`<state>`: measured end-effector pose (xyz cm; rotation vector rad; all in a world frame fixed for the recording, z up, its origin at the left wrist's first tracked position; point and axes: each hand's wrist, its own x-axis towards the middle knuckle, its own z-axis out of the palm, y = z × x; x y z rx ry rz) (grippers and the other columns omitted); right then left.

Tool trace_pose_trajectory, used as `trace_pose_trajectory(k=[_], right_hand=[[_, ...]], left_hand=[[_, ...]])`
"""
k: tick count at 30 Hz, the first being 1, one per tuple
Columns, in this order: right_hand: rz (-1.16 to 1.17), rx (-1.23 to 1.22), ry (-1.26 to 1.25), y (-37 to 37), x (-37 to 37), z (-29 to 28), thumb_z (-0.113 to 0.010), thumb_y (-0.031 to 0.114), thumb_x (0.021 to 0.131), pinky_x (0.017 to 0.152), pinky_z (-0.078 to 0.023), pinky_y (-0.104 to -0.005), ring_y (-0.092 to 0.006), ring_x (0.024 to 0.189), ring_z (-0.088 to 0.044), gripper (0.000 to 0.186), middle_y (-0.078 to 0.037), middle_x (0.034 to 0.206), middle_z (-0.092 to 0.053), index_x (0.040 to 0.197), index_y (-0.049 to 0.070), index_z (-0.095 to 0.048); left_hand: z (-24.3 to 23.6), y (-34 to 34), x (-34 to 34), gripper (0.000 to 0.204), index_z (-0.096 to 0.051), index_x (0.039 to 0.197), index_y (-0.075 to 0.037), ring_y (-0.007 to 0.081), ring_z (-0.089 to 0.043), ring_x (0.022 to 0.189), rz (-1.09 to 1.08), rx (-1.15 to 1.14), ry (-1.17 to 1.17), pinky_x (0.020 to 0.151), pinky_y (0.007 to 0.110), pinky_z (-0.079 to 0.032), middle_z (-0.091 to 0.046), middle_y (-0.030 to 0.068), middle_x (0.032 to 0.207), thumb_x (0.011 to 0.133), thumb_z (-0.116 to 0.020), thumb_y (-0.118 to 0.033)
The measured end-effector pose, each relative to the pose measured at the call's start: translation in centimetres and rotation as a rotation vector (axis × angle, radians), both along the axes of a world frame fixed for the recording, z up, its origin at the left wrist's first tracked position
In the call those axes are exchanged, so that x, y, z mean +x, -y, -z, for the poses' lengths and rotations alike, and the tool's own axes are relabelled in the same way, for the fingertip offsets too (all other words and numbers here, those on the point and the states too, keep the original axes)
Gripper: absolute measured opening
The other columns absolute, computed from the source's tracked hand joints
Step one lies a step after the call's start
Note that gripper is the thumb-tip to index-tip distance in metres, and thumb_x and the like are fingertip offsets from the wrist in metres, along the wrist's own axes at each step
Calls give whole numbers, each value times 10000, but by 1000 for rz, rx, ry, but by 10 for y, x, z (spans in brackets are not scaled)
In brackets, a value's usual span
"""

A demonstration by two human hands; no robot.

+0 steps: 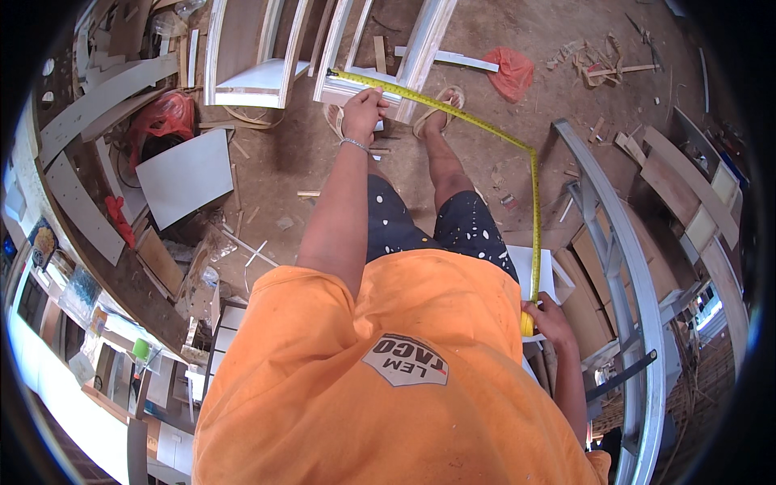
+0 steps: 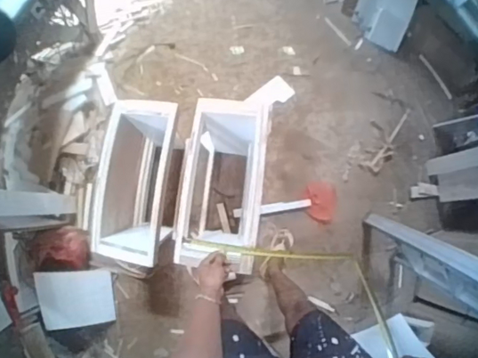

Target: The person measures wooden drawer frames using a tape measure and marks locations with a pencil, while moving the wooden components between the floor and a workbench in a woodworking shop.

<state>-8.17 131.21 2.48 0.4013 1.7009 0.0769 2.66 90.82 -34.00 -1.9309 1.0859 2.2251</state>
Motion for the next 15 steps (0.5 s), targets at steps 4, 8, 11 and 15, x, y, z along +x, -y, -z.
trace_pose_trajectory(k=[4, 8, 11, 15], right_hand=[[-84, 17, 7, 10, -2, -2, -680, 476, 865, 664, -535, -340, -235, 770, -693, 724, -209, 919, -684, 1292, -84, -508], [-67, 5, 2, -5, 1, 1, -677, 478, 864, 683, -537, -342, -236, 780, -692, 740, -204, 927, -684, 1314, -82, -498], [-42, 2, 2, -6, 3, 2, -676, 474, 863, 693, -538, -343, -239, 781, -691, 741, -206, 934, -683, 1325, -76, -493], [-8, -8, 14, -7, 4, 1, -672, 464, 865, 697, -537, -341, -238, 786, -690, 734, -209, 940, -681, 1336, -68, -490]], left_hand=[[2, -4, 0, 199, -708, 1019, -29, 66, -524, 550, -39, -20, -19, 518, 222, -439, -654, 27, 744, 983, -645, -214], [6, -6, 2, 196, -692, 961, -21, 72, -545, 560, -33, -53, -43, 520, 221, -452, -659, 38, 733, 986, -631, -206], [3, -7, 0, 197, -696, 982, -15, 74, -551, 558, -57, -49, -51, 524, 224, -454, -664, 41, 737, 983, -638, -204], [4, -9, -1, 199, -701, 995, -13, 75, -555, 557, -70, -58, -32, 524, 229, -455, -665, 40, 735, 978, -646, -203]])
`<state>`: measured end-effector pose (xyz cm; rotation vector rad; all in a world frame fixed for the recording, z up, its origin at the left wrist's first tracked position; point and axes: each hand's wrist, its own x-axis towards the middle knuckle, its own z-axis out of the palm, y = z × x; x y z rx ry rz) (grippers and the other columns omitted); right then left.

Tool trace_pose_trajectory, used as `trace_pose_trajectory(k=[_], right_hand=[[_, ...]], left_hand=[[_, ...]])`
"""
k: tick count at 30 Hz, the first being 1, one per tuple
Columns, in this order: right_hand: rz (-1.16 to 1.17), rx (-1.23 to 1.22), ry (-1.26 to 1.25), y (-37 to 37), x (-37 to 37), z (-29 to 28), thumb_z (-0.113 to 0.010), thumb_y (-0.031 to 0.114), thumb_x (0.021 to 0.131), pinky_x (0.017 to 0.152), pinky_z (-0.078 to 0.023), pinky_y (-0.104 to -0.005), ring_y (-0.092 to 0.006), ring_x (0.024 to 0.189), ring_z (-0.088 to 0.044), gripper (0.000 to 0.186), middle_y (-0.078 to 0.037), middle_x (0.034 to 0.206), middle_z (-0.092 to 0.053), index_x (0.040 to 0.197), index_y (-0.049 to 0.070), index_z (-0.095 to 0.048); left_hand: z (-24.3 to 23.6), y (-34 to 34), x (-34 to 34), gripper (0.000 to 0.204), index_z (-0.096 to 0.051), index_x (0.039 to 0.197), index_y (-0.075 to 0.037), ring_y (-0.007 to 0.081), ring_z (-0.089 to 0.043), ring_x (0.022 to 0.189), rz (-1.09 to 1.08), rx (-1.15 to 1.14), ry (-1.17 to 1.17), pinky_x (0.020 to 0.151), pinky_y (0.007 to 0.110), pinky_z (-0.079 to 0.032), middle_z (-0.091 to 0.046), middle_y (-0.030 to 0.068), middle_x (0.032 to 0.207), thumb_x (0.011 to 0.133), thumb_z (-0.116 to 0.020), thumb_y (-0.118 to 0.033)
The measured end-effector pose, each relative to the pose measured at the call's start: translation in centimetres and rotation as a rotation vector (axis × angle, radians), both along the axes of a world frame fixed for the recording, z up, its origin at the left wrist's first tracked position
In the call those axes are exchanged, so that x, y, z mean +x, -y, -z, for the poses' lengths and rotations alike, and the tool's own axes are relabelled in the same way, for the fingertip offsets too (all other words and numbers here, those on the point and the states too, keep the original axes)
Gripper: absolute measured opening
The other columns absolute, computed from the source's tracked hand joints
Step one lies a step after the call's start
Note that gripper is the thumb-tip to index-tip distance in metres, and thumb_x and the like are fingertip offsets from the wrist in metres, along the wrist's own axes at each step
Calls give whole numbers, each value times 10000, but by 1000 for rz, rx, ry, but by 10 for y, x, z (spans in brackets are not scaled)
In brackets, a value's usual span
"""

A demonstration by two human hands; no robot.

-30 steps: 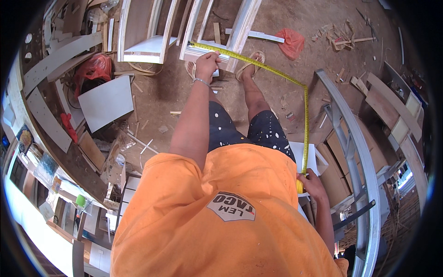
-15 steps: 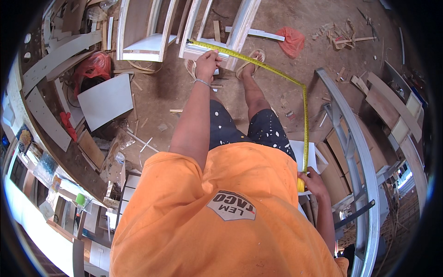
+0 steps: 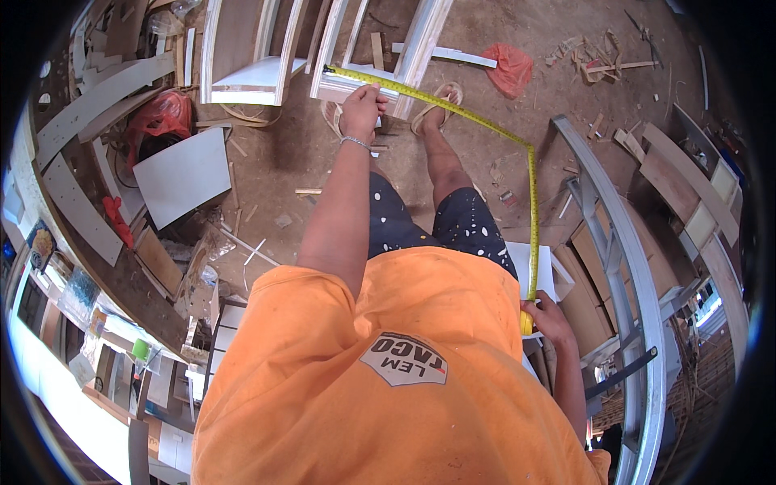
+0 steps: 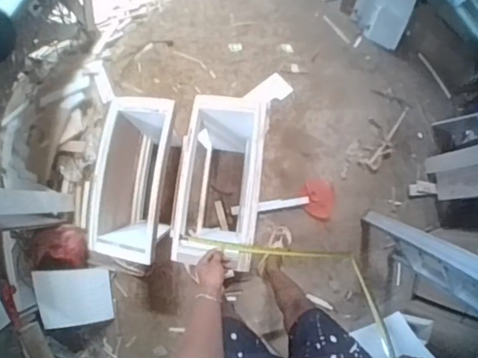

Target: The person measures wooden drawer frames using a tape measure and marks locations with a pencil, while moving the wooden components between the floor and a workbench in a woodworking shop.

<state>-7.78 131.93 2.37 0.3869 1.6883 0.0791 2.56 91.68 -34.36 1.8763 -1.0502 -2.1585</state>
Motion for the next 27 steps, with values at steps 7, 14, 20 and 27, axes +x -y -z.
trace_pose_trajectory(k=[7, 14, 20, 27], right_hand=[[-5, 12, 0, -6, 2, 0, -678, 431, 857, 707, -541, -342, -244, 813, -695, 752, -204, 946, -682, 1374, -68, -456], [100, -15, 50, -19, 6, 2, -674, 404, 854, 696, -560, -345, -255, 824, -700, 755, -209, 995, -672, 1391, -69, -433], [155, 16, 111, -11, 5, -1, -657, 369, 857, 672, -602, -370, -271, 887, -696, 679, -188, 1016, -652, 1373, -26, -458], [173, 26, 128, -3, 0, -3, -636, 374, 858, 692, -624, -395, -281, 984, -676, 663, -193, 1086, -636, 1370, -10, -463]], left_hand=[[0, 0, -4, 212, -703, 985, -10, 80, -561, 548, 29, -15, 46, 519, 233, -465, -675, 46, 739, 977, -647, -214], [2, -2, -5, 210, -706, 954, -9, 90, -579, 550, 13, -48, 54, 525, 234, -480, -687, 57, 744, 975, -650, -210], [3, -2, -3, 212, -704, 948, 1, 99, -594, 565, -8, -32, 16, 532, 239, -489, -687, 64, 748, 975, -648, -202], [0, -3, -3, 221, -703, 969, 12, 105, -611, 577, -2, -48, 20, 545, 245, -508, -692, 72, 753, 975, -644, -200]])
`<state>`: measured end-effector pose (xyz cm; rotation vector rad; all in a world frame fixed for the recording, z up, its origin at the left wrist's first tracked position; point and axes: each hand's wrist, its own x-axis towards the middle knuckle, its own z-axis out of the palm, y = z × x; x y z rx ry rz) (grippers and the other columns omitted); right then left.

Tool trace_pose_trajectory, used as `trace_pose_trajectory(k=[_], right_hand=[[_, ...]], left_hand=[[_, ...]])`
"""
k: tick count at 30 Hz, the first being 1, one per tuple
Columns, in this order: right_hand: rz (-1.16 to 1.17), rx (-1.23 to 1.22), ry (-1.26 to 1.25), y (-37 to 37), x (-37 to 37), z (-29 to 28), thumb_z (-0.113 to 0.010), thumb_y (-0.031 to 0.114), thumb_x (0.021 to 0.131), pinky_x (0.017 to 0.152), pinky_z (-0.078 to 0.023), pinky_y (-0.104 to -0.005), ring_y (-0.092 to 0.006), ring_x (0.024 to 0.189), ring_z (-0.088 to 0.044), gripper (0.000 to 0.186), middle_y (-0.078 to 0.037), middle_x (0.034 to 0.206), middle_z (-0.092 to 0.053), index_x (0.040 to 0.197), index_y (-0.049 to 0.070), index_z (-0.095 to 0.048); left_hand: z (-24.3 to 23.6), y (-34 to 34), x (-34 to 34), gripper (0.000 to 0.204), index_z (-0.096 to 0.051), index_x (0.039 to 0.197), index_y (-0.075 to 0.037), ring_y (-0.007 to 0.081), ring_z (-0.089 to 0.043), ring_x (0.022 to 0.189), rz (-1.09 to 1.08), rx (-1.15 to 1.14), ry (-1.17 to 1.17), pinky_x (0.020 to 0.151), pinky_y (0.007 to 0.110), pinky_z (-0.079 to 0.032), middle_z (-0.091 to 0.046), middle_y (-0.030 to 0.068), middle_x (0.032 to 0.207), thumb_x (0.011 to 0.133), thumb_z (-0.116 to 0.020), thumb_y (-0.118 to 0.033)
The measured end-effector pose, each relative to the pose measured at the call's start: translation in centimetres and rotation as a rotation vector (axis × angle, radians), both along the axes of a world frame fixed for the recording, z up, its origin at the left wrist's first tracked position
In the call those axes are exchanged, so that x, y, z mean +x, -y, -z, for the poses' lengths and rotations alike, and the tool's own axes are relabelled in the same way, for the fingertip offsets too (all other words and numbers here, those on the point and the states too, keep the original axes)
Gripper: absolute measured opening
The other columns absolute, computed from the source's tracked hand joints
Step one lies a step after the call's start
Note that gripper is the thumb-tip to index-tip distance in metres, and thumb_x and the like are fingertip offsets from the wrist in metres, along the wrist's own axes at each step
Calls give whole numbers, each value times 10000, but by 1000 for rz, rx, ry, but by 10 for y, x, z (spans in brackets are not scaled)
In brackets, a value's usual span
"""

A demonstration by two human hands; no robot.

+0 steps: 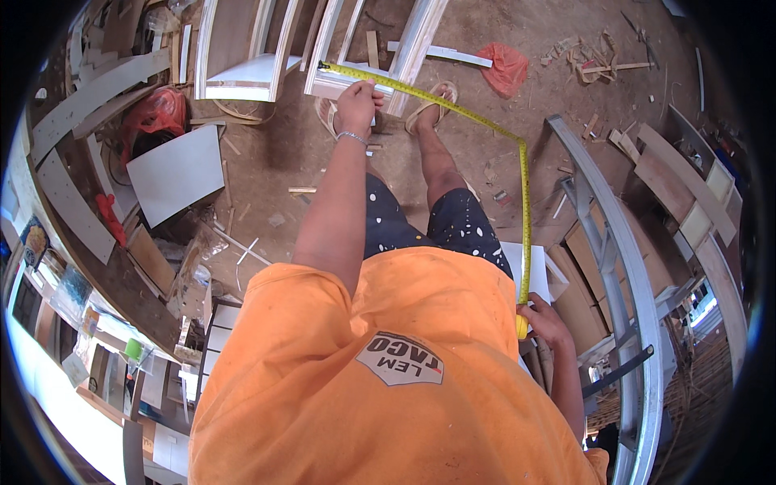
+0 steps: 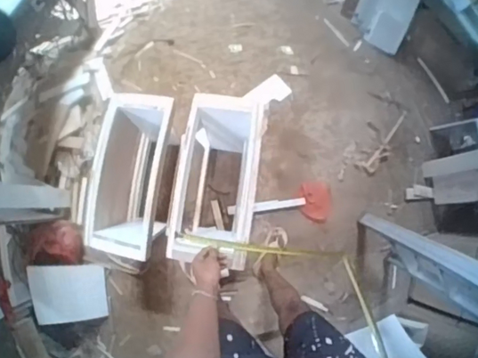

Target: The person measures wooden drawer frames using a tape measure and marks locations with a pencil, while moving the wooden components between the floor and a workbench in a woodworking shop.

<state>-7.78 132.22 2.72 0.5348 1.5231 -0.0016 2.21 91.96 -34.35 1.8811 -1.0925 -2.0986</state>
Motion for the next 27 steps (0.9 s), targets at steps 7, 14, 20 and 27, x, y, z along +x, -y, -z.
trace_pose_trajectory(k=[7, 14, 20, 27], right_hand=[[-6, -29, -8, 2, -3, 0, -630, 395, 861, 653, -616, -370, -262, 920, -688, 643, -176, 1040, -652, 1332, -22, -495], [-31, -17, 12, 0, -4, 0, -626, 386, 869, 643, -605, -364, -242, 889, -689, 600, -160, 1058, -654, 1319, 6, -515], [3, -36, -13, 2, -2, -2, -631, 396, 868, 617, -586, -341, -239, 869, -691, 616, -164, 1027, -657, 1327, 6, -501], [-3, -34, 25, -11, -4, 2, -632, 377, 865, 649, -595, -357, -244, 892, -693, 615, -172, 1058, -653, 1329, 0, -485]], left_hand=[[-4, -2, -5, 227, -710, 991, 22, 113, -627, 583, -12, -26, 48, 551, 246, -522, -706, 86, 764, 975, -637, -193], [-8, -1, -8, 237, -713, 990, 25, 120, -636, 594, 11, -35, 89, 555, 255, -529, -711, 90, 769, 973, -638, -199], [-15, 2, -12, 241, -710, 1008, 24, 118, -634, 596, 16, -25, 107, 558, 256, -528, -709, 89, 768, 970, -647, -205], [9, -4, 6, 211, -700, 966, 0, 112, -610, 585, -75, -47, -80, 554, 247, -507, -686, 68, 745, 979, -650, -205]])
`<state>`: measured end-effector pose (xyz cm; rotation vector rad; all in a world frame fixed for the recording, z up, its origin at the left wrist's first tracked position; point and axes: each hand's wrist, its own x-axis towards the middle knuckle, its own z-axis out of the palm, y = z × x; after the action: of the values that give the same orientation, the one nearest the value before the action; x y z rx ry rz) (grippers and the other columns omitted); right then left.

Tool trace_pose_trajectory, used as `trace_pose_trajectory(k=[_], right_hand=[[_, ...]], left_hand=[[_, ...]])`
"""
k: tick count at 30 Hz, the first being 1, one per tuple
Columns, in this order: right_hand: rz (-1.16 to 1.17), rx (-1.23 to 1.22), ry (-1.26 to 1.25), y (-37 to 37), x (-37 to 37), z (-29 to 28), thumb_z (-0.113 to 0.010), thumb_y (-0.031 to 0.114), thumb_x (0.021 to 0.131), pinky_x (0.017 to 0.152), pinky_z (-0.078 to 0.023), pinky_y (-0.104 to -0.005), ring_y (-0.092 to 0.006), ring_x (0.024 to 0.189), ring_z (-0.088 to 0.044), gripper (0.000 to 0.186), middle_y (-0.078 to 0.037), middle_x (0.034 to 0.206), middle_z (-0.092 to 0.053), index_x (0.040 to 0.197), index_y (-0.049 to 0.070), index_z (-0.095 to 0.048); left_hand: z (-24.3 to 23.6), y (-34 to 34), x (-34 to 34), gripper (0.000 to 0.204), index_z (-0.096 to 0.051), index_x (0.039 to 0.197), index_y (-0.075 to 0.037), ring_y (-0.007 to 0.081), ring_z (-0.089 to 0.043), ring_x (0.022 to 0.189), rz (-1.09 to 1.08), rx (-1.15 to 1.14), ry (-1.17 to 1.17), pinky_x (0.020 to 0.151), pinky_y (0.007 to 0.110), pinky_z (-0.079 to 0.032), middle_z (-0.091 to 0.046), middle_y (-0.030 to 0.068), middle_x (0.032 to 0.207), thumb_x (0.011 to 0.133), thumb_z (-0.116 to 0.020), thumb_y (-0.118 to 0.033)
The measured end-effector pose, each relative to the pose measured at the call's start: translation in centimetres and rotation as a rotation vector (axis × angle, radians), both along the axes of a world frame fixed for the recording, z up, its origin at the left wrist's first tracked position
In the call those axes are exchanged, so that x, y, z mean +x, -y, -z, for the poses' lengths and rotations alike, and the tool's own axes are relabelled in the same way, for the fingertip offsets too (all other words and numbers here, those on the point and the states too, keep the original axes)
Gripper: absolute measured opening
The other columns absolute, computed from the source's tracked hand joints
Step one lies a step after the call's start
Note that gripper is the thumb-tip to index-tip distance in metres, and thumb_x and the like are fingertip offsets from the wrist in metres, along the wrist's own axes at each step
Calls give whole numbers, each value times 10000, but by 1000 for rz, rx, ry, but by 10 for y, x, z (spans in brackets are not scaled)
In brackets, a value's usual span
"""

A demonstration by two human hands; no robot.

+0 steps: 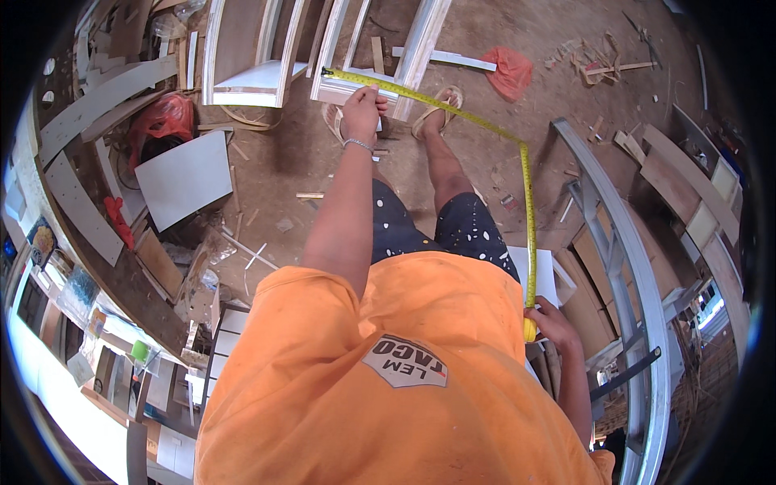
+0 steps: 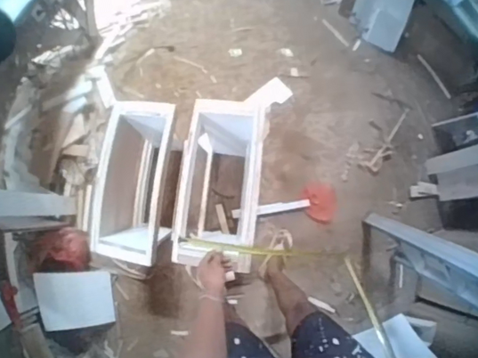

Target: The person measures wooden drawer frames using a tape measure and marks locations with a pencil, while moving the wooden components between the floor and a workbench in a woodworking shop.

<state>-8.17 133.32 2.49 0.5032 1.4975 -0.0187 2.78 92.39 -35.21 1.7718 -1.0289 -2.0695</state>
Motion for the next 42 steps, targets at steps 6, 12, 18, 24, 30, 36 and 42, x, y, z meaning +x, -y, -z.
trace_pose_trajectory(k=[6, 12, 18, 24, 30, 36, 42], right_hand=[[-19, 14, -10, -4, 2, 1, -632, 349, 857, 679, -602, -373, -262, 918, -691, 620, -183, 1065, -652, 1341, 0, -467], [-29, -5, -33, -8, 3, 2, -638, 335, 847, 709, -601, -369, -276, 939, -690, 631, -195, 1065, -654, 1351, -1, -461], [-34, -7, -43, -6, 0, 1, -645, 335, 850, 714, -590, -373, -270, 919, -690, 634, -193, 1067, -653, 1358, 4, -462], [-32, -5, -45, -22, 3, 3, -655, 343, 856, 701, -578, -363, -252, 880, -685, 643, -170, 1031, -650, 1376, 22, -454], [-29, 24, -22, -34, 5, 1, -672, 356, 848, 674, -562, -347, -220, 836, -667, 684, -143, 975, -647, 1403, 32, -439], [-100, 49, -4, -29, 5, 1, -683, 361, 840, 662, -549, -338, -200, 819, -657, 709, -127, 956, -649, 1408, 19, -432], [-92, 47, -49, -23, 6, 0, -663, 349, 859, 610, -514, -310, -184, 784, -628, 623, -115, 952, -646, 1361, 38, -468]], left_hand=[[-2, 3, 2, 208, -683, 959, -8, 108, -583, 578, -22, 48, 17, 544, 245, -494, -662, 60, 742, 990, -637, -209], [-3, 7, -5, 222, -678, 969, 19, 112, -593, 577, -151, 24, 54, 534, 246, -493, -668, 71, 747, 986, -635, -198], [-11, 9, -11, 233, -697, 913, 36, 114, -587, 527, -25, -54, 160, 495, 246, -475, -676, 84, 718, 963, -646, -186], [-15, 11, -16, 263, -696, 901, 62, 112, -592, 511, 68, -131, 265, 490, 261, -473, -701, 109, 717, 953, -659, -193], [-15, 14, -13, 269, -685, 932, 69, 121, -604, 516, 155, -181, 292, 496, 269, -481, -709, 116, 726, 942, -675, -201], [-13, 5, -11, 223, -680, 917, 54, 114, -615, 534, 105, -212, 268, 501, 256, -483, -703, 109, 715, 924, -691, -168], [-5, 5, -11, 274, -678, 900, 44, 220, -661, 618, 268, -479, 560, 614, 365, -522, -699, 127, 729, 849, -768, -210]])
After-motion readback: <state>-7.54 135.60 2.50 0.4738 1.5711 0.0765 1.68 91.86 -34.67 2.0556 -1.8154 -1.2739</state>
